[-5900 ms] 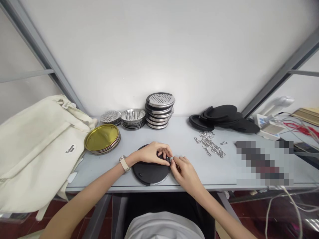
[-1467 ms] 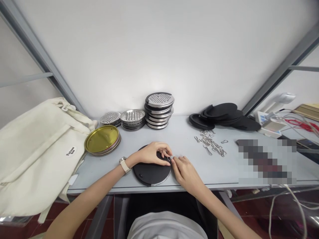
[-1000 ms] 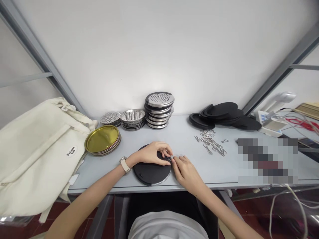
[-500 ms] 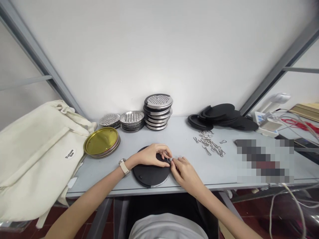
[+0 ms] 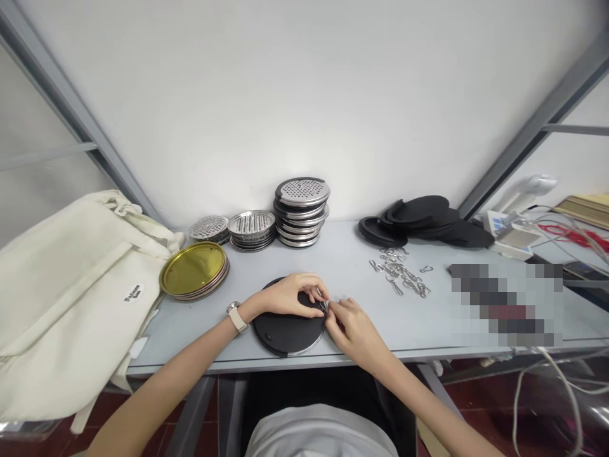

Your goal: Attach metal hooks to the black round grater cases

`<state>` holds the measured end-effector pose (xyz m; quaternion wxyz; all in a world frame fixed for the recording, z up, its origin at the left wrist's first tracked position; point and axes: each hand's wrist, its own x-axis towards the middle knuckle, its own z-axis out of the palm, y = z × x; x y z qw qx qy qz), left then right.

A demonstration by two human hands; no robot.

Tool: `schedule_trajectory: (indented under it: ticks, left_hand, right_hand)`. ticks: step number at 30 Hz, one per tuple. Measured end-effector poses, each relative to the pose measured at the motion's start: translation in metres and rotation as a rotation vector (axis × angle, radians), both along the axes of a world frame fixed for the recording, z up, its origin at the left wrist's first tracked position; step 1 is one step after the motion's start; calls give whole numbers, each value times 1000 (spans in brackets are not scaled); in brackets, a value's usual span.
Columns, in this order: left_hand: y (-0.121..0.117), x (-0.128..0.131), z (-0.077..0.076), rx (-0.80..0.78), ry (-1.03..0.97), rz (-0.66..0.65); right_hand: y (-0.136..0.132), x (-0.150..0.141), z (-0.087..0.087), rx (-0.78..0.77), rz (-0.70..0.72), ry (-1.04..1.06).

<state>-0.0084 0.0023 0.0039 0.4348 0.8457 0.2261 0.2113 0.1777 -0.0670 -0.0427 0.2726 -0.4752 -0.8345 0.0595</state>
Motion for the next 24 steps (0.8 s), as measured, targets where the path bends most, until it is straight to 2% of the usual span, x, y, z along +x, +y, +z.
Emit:
schedule_trajectory:
  ticks: [6,24]
  left_hand:
    - [0,0,1,59,15,3]
    - [1,0,-2,82,24,2]
  right_hand:
    - [0,-1,0,2,-14,7]
    - [0,0,0,-53,-6,-13]
